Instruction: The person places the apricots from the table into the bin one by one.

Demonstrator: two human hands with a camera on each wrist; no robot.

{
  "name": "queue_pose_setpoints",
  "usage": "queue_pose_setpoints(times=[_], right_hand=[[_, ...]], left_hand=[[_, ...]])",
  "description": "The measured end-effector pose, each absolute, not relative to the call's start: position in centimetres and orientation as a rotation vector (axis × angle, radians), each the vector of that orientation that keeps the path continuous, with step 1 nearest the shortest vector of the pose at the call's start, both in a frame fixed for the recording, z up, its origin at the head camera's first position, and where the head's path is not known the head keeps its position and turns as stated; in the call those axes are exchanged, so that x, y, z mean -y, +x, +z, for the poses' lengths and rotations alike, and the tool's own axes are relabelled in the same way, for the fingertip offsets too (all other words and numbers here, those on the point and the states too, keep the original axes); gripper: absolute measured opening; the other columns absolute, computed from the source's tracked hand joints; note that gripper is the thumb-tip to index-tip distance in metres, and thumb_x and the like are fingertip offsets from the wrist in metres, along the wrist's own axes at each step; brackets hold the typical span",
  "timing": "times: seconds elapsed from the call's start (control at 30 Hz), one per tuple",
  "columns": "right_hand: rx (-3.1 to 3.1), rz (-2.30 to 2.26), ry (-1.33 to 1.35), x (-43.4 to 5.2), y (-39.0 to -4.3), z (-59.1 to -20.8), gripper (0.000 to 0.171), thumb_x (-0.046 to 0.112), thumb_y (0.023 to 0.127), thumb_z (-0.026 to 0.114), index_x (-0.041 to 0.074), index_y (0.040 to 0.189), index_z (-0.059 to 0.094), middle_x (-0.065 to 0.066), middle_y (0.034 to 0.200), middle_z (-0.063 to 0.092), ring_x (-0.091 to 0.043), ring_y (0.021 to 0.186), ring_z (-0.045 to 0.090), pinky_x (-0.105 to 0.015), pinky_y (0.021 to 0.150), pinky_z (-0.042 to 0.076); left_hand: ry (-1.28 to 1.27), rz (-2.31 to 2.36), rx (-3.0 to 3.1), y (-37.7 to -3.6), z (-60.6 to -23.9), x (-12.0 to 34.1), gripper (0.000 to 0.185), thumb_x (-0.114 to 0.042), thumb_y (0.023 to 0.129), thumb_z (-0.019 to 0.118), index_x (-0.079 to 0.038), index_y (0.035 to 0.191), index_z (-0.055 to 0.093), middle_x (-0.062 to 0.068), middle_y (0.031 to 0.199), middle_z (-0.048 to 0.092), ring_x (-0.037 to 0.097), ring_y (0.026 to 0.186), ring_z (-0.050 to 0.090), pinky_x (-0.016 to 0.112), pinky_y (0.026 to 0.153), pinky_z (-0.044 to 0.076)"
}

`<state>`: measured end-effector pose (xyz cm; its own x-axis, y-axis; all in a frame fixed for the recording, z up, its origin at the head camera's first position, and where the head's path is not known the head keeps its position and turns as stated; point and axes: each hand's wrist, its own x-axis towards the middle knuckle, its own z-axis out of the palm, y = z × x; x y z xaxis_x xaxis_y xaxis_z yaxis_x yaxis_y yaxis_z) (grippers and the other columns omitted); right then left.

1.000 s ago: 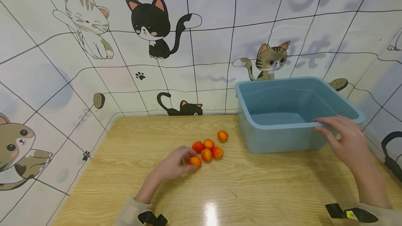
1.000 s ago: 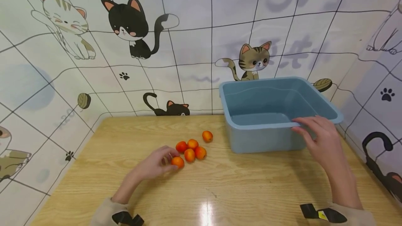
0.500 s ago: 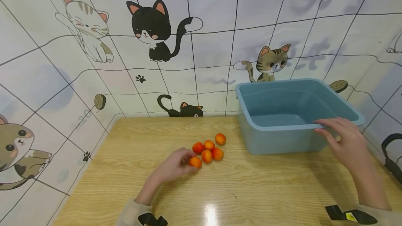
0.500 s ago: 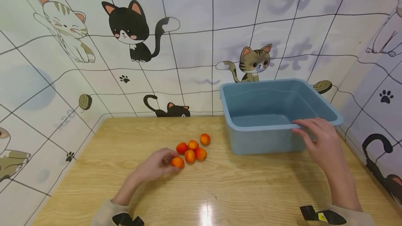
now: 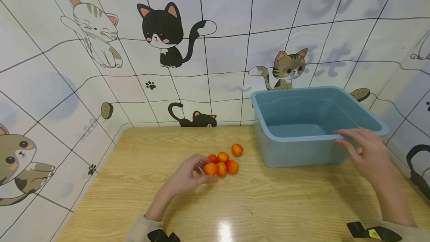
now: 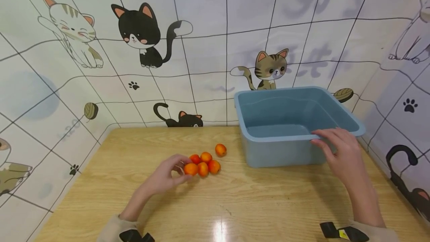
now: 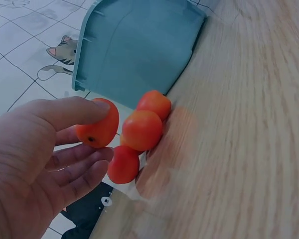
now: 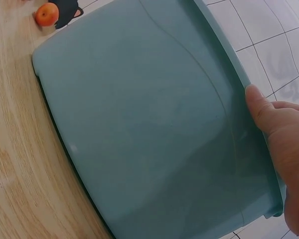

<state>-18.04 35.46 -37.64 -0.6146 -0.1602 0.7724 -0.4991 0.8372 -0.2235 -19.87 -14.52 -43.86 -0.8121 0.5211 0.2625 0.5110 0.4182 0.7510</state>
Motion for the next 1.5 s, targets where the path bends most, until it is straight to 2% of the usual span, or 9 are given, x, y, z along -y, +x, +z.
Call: queue_pose_setpoints(times=[0.13, 0.33, 0.43, 0.67, 0.87, 1.13, 1.3, 1.4, 1.5], right_hand=[[2.207, 0.544, 0.475, -35.3, -17.8, -37.7, 0.024, 0.005, 0.085, 0.078, -0.001, 0.108, 0.073, -0.02, 0.097, 0.069, -0.042, 0.098, 0.057, -0.027, 0.113, 0.031], [2.198, 0.559, 0.473, -35.1, -17.5, -37.9, 0.023, 0.015, 0.091, 0.075, 0.0, 0.108, 0.073, -0.02, 0.097, 0.069, -0.042, 0.1, 0.056, -0.034, 0.115, 0.032], [2.197, 0.557, 0.465, -35.1, -17.4, -38.0, 0.023, 0.016, 0.092, 0.074, -0.001, 0.108, 0.073, -0.02, 0.098, 0.069, -0.043, 0.1, 0.056, -0.033, 0.114, 0.032], [2.218, 0.556, 0.44, -35.0, -17.2, -38.0, 0.026, 0.0, 0.083, 0.078, -0.001, 0.108, 0.072, -0.019, 0.098, 0.069, -0.041, 0.1, 0.055, -0.035, 0.112, 0.033], [2.203, 0.554, 0.452, -35.1, -17.2, -38.1, 0.022, 0.013, 0.091, 0.074, -0.001, 0.108, 0.073, -0.02, 0.097, 0.069, -0.041, 0.1, 0.056, -0.033, 0.111, 0.033], [2.188, 0.549, 0.469, -35.4, -17.5, -38.2, 0.026, 0.022, 0.094, 0.071, -0.001, 0.108, 0.073, -0.019, 0.097, 0.069, -0.04, 0.098, 0.056, -0.034, 0.107, 0.035], [2.185, 0.553, 0.48, -35.3, -17.5, -38.2, 0.022, 0.013, 0.091, 0.074, -0.001, 0.108, 0.073, -0.019, 0.097, 0.069, -0.039, 0.098, 0.056, -0.033, 0.106, 0.034], [2.191, 0.555, 0.479, -35.3, -17.5, -38.2, 0.022, 0.008, 0.088, 0.076, -0.001, 0.108, 0.073, -0.019, 0.097, 0.069, -0.039, 0.099, 0.056, -0.033, 0.106, 0.034], [2.194, 0.552, 0.472, -35.3, -17.5, -38.1, 0.022, 0.011, 0.089, 0.075, -0.001, 0.107, 0.073, -0.02, 0.098, 0.069, -0.04, 0.099, 0.056, -0.036, 0.105, 0.035]], left_hand=[[1.016, 1.433, -2.641, -19.8, -43.7, 14.3, 0.038, -0.009, 0.086, 0.081, -0.005, 0.12, 0.063, 0.005, 0.11, 0.064, 0.017, 0.092, 0.063, 0.032, 0.078, 0.058], [1.031, 1.482, -2.638, -19.7, -43.2, 13.7, 0.041, -0.007, 0.086, 0.08, -0.006, 0.122, 0.062, 0.005, 0.111, 0.063, 0.018, 0.093, 0.064, 0.034, 0.079, 0.058], [1.042, 1.506, -2.636, -19.8, -42.9, 13.3, 0.04, -0.007, 0.086, 0.08, -0.006, 0.122, 0.062, 0.005, 0.114, 0.063, 0.02, 0.095, 0.063, 0.035, 0.081, 0.058], [1.016, 1.579, -2.622, -20.1, -42.0, 12.0, 0.037, -0.012, 0.089, 0.078, -0.007, 0.122, 0.063, 0.003, 0.117, 0.064, 0.02, 0.097, 0.063, 0.039, 0.084, 0.057], [1.009, 1.674, -2.571, -20.0, -40.5, 10.5, 0.037, -0.01, 0.089, 0.078, -0.007, 0.123, 0.063, 0.003, 0.116, 0.063, 0.019, 0.099, 0.063, 0.041, 0.085, 0.057], [1.052, 1.798, -2.525, -20.1, -40.0, 8.4, 0.039, -0.007, 0.089, 0.077, -0.002, 0.126, 0.062, 0.01, 0.118, 0.063, 0.023, 0.099, 0.064, 0.045, 0.083, 0.058], [1.056, 1.826, -2.544, -20.0, -39.4, 7.4, 0.041, -0.005, 0.088, 0.076, -0.001, 0.127, 0.062, 0.011, 0.118, 0.062, 0.024, 0.1, 0.064, 0.04, 0.082, 0.058], [1.056, 1.864, -2.55, -20.1, -39.0, 6.8, 0.041, -0.003, 0.088, 0.076, -0.001, 0.127, 0.062, 0.011, 0.118, 0.062, 0.024, 0.1, 0.064, 0.042, 0.082, 0.058], [1.078, 1.904, -2.548, -20.2, -38.8, 6.3, 0.042, -0.002, 0.088, 0.076, 0.001, 0.127, 0.062, 0.013, 0.118, 0.063, 0.026, 0.099, 0.065, 0.045, 0.082, 0.058]])
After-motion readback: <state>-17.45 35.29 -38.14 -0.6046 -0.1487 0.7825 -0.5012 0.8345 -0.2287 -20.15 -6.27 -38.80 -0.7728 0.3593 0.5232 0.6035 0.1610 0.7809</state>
